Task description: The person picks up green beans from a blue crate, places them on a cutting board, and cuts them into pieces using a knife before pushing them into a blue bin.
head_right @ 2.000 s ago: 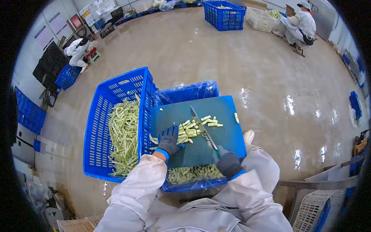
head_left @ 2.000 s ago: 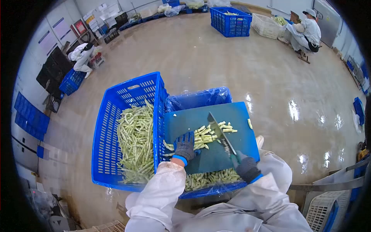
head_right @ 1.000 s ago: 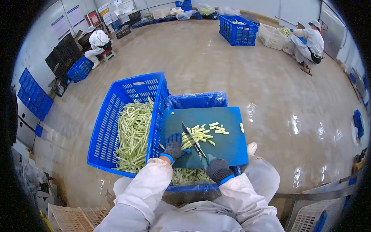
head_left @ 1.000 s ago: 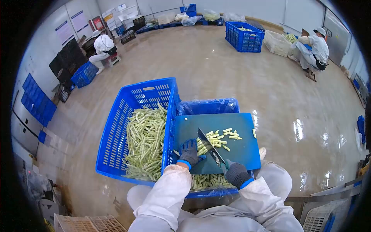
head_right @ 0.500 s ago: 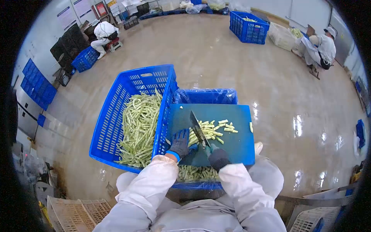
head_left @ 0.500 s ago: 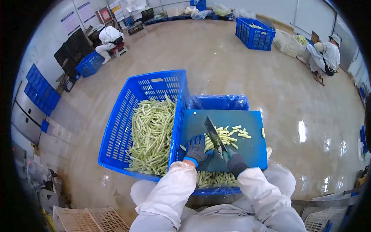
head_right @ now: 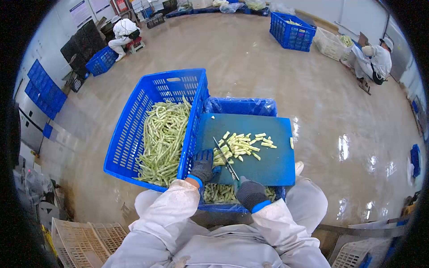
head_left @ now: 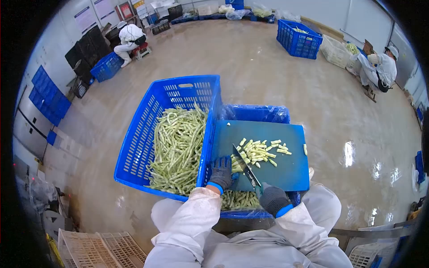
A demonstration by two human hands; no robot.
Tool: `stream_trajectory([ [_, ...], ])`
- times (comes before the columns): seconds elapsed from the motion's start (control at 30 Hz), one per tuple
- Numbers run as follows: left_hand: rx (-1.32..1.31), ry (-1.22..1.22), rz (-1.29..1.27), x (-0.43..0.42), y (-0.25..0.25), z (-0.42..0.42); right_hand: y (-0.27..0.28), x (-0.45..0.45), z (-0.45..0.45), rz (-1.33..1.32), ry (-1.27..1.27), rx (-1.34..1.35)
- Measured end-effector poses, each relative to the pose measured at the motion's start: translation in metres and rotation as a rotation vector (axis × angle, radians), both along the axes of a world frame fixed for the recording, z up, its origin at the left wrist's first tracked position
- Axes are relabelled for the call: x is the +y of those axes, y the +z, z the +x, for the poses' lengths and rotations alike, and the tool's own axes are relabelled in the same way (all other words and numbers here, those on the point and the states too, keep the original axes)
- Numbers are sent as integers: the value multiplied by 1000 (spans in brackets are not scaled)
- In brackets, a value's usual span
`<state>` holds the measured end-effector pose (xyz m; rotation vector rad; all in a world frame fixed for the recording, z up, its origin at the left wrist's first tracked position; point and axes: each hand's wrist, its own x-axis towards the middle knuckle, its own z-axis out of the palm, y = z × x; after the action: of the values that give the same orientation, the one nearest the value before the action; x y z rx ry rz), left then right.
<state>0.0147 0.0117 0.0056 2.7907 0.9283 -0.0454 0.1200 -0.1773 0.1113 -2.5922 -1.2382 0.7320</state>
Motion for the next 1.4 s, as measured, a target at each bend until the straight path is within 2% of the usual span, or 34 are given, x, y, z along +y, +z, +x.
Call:
stream_trajectory([
  [0.17, -65, -58, 92, 3, -24, -1, -36, 31, -3, -18, 34, 3],
  [0.23, -40, -47, 107, -3, -8, 0, -52, 43, 0, 0, 24, -1],
  [0.37, 29, 31, 112, -12, -24, 1, -69, 48, 9, 125, -108, 41],
  [0.4, -61, 35, 66, -16, -21, 1, -73, 42, 17, 176, -113, 27],
  [0.47, -78, 65, 91, -22, -19, 9, -89, 27, 29, 270, -134, 24],
  [0.57, -65, 96, 167, -30, -22, 21, -37, -5, 23, 252, -175, 5],
  [0.6, -53, 136, 82, -28, -14, 26, -30, -16, 21, 347, -127, -36],
  [0.7, -46, 179, -57, -25, -4, 15, 2, -40, 8, 377, -56, -2],
  [0.77, -173, 115, 77, -23, -1, -2, 1, -45, 1, 351, -36, -8],
  [0.83, -103, 118, 48, -24, 5, -12, 4, -42, -6, 227, -2, 94],
  [0.87, -77, 117, 19, -26, 7, -15, 4, -39, -8, 230, 2, 97],
  [0.93, -12, 126, -3, -30, 8, -19, -1, -31, -9, 66, 48, 38],
  [1.17, -3, 72, 63, -27, -5, -23, -27, -7, -1, 7, 171, -1],
  [1.23, -108, 45, 165, -24, -18, -25, -51, 5, -2, -44, 144, -31],
  [1.4, -189, 40, 151, -26, -26, -26, -63, 7, 10, 42, -20, 46],
])
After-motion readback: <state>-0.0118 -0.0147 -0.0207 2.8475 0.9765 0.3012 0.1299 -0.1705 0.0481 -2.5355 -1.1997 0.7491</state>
